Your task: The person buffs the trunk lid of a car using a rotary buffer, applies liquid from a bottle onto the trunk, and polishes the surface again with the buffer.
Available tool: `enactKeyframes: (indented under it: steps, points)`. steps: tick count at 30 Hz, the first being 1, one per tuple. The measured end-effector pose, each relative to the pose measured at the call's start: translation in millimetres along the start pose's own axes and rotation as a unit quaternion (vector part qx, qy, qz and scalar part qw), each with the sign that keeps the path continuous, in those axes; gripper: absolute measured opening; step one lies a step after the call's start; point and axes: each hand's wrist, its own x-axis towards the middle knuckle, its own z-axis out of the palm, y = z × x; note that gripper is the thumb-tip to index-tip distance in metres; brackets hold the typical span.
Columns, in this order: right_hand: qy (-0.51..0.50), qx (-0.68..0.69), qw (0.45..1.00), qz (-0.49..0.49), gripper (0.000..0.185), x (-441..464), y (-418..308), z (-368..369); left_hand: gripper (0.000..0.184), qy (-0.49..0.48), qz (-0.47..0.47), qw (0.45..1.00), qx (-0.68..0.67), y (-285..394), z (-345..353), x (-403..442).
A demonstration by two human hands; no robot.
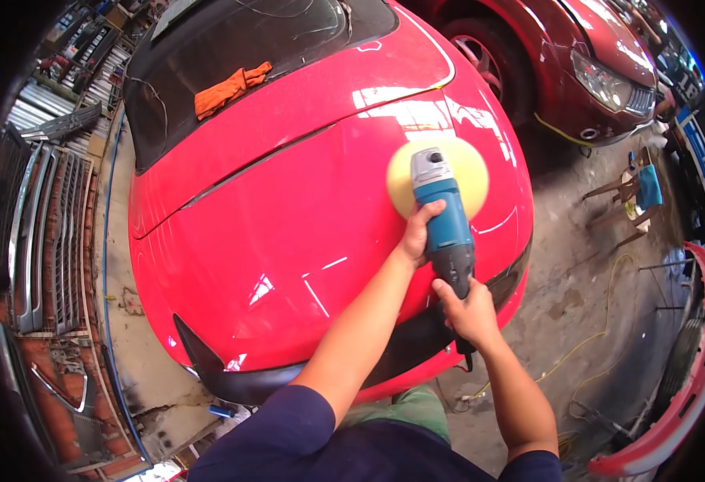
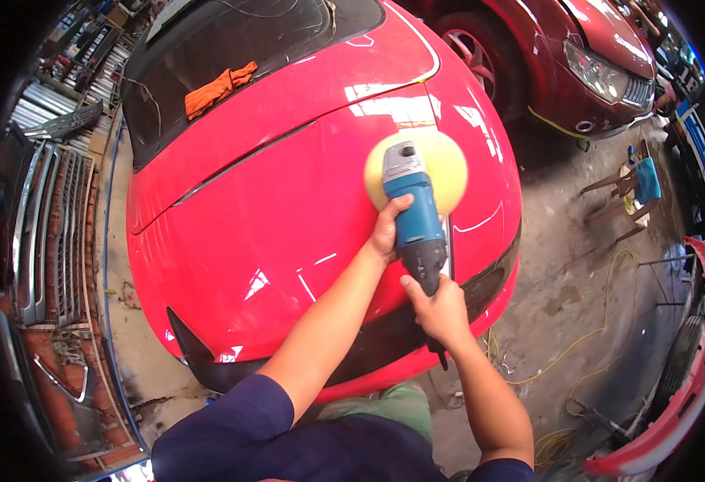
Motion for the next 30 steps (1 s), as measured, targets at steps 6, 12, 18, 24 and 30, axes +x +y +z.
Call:
enactKeyframes:
  steps: [6, 12, 18, 24, 30]
  points:
    - [-0.040, -0.077, 0.994, -0.064, 0.068, -21, 11, 44, 0.073, 0.042, 0.026, 0.999, 0.006, 26, -33, -69]
    - [-0.064, -0.109, 0.989, -0.071, 0.069, -39, 10, 50, 0.075, 0.014, 0.039, 0.999, -0.030, 29, -32, -105]
    - [-0.006, -0.126, 0.991, -0.041, 0.069, -35, 13, 11, 0.073, 0.025, 0.002, 0.999, -0.021, -2, -5, -62]
    - [0.033, -0.039, 0.999, 0.011, 0.056, -18, 32, -26, 0.066, -0.011, -0.012, 1.000, -0.024, -53, 9, 3]
    - [0.051, -0.040, 0.998, 0.012, 0.057, -18, 33, -32, 0.064, -0.005, -0.031, 0.999, -0.020, -62, 16, 11]
